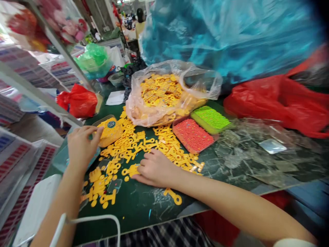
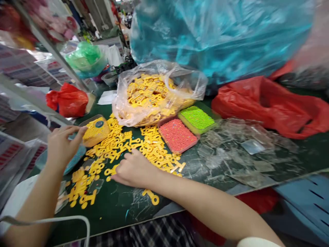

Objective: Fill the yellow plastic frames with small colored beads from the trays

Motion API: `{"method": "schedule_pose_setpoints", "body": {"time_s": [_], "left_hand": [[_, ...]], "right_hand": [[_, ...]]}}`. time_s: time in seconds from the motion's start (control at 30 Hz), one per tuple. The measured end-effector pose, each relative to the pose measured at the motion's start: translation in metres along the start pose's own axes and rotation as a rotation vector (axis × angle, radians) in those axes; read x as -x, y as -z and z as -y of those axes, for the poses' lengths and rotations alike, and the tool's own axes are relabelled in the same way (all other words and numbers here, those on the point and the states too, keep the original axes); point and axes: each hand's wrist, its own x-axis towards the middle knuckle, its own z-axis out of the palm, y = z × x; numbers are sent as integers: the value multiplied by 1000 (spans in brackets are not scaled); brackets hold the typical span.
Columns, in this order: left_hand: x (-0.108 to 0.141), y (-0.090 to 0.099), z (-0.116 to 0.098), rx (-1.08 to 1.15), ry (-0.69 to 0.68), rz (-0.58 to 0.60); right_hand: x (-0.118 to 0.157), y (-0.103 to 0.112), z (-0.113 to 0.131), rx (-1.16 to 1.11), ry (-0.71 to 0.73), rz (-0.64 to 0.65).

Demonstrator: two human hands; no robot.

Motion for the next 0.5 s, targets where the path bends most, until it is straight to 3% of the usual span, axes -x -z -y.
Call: {"method": "schedule_pose_setpoints", "body": {"time_s": [0.1,0.2,0.27,0.37,0.5], "left_hand": [[-25,-3,-15,51,-99,24],[-32,-8,-71,300,-316,18],[-31,-16,-120,439,-603,111],[-31,-35,-189,449,-904,367],[-41,-69,-247,390,-1056,568]], "right_hand": [[-2,-4,3,-27,5,-50],[-9,-8,7,-85,155,-166],[-16,-9,9,-164,352,-224],[-22,-6,10,-242,628,-279],[-18,-2,8,-178,751,-304]]}}
